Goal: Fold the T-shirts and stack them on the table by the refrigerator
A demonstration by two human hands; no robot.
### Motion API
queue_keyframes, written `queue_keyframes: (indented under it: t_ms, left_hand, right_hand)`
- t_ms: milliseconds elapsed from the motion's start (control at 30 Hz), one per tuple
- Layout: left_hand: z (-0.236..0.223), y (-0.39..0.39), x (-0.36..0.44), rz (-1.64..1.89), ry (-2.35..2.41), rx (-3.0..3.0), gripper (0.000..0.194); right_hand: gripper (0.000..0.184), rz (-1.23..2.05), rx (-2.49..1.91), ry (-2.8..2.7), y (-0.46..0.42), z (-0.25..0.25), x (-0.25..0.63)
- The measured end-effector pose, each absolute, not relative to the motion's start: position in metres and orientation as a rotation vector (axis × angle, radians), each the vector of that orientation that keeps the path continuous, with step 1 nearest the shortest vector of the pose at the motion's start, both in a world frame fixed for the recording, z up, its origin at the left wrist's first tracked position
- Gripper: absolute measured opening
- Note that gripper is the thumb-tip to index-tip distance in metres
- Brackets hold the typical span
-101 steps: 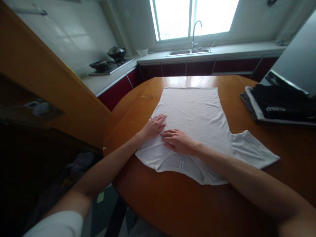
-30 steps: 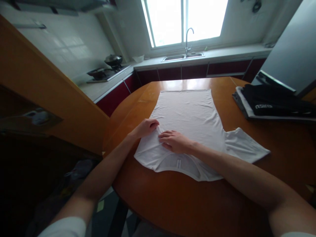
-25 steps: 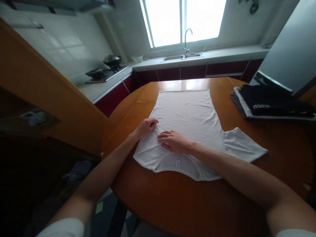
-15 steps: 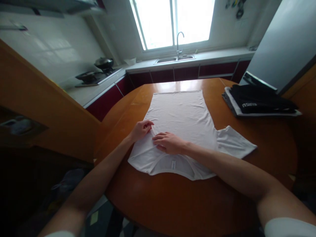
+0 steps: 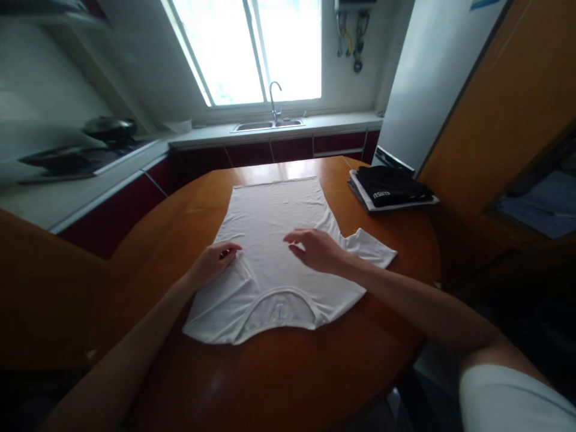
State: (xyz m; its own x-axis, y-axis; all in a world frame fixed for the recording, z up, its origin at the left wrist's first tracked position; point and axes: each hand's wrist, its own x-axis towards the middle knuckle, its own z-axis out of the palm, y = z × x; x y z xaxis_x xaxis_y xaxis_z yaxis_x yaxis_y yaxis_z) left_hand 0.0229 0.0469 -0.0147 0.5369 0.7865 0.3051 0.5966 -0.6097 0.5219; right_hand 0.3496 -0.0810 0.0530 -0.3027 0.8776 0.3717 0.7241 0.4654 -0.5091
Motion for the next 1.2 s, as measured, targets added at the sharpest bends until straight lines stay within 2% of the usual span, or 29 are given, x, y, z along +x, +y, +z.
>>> queue_keyframes:
  t_ms: [167,367,600,767,900,1067,1200]
  left_hand:
    - [-0.021,0.053,0.020,0.726,1.136,2.415,0.031]
    - [-0.022,0.058,0.019,0.715,1.125,2.434,0.033]
    - [-0.013,0.051,0.023,0.742,1.175,2.435,0.036]
    - [-0.004,0.047,0.027,0.906,1.108,2.409,0.033]
    - [-0.002,0.044,0.030,0.942,1.051,2.413,0.031]
    - [0.000,0.041,0.034,0.917,1.001,2.430,0.032]
    - [0.000,0.041,0.032,0.907,1.004,2.428,0.032]
  right_hand:
    - [0.022,0.112,-2.111,-1.590,-0.116,0.022,0.467]
    - [0.033,0.039,-2.391,-1.293,-0.168,-0.021,0.532]
    - [0.022,0.105,-2.415,-1.216,-0.166,-0.027,0.522]
    - [0.015,0.194,-2.183,-1.121,-0.162,-0.028,0.527]
    - [0.023,0.201,-1.896,-1.107,-0.159,-0.008,0.511]
    - [0.030,0.079,-1.719,-1.338,-0.150,0.030,0.450]
    - [0.035,0.402,-1.515,-1.717,-0.129,0.044,0.407]
